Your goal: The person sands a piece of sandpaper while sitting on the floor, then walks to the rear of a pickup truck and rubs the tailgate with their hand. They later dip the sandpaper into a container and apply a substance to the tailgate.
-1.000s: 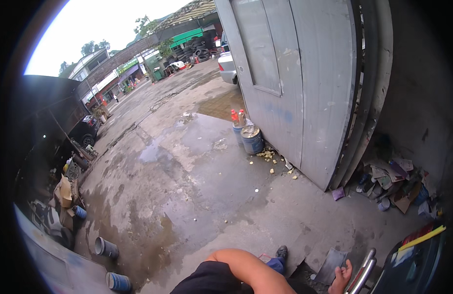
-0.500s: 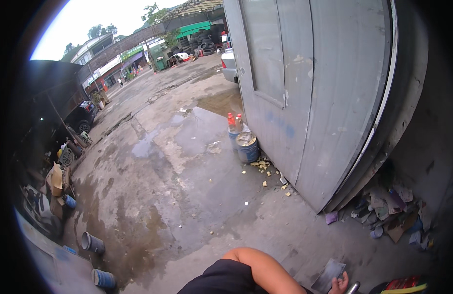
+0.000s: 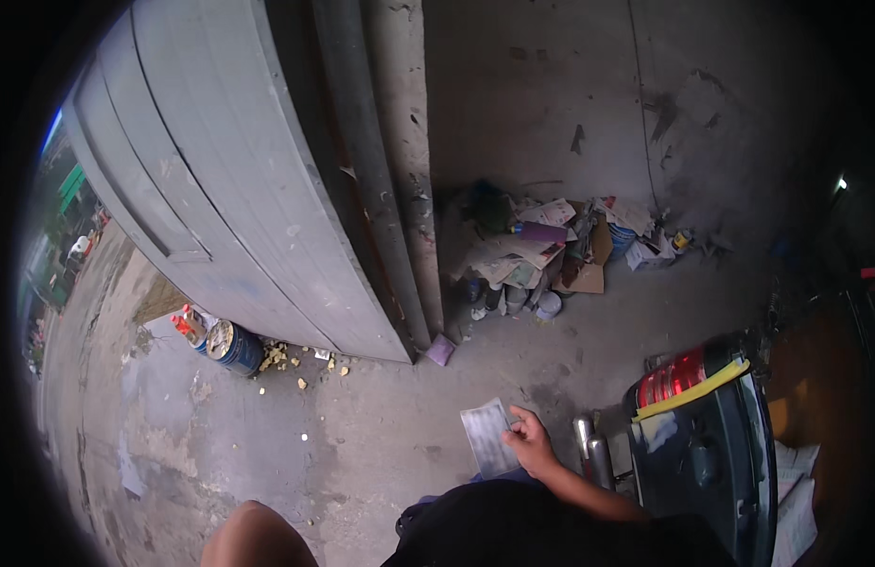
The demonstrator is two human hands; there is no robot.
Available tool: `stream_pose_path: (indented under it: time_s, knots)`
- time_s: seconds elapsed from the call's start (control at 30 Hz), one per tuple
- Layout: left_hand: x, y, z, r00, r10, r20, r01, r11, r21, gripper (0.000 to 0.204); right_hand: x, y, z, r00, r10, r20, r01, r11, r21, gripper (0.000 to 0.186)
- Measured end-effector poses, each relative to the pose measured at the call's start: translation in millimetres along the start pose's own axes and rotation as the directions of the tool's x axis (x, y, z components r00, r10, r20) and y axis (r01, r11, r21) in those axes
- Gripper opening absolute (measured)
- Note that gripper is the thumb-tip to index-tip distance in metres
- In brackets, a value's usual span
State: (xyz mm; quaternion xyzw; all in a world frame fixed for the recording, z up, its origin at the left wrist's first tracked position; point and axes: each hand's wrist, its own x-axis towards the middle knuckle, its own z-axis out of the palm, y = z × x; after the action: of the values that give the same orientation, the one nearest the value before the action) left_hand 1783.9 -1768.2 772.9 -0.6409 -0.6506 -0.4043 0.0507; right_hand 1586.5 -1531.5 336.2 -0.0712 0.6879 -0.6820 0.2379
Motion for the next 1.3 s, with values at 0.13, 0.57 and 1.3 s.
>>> stream_pose_path:
  time_s: [0.13, 0.57, 1.3]
  knots:
    - [12, -54, -3, 0.998, -0.049, 0.047, 0.046, 0.996, 0.073, 0.024, 20, -13, -44, 1.000, -0.019, 0.001, 0.019, 0.999, 0.029, 0.057]
    - [3, -101, -31, 0.995, -0.073, 0.060, 0.068, 0.995, 0.077, 0.024, 51, -18, -56, 0.996, -0.012, -0.089, 0.013, 1.000, 0.013, 0.058]
    - [-59, -111, -58, 0.999, 0.032, 0.042, -0.032, 0.999, 0.006, 0.023, 75, -40, -19, 0.989, -0.055, -0.135, 0.042, 0.994, -0.100, 0.055]
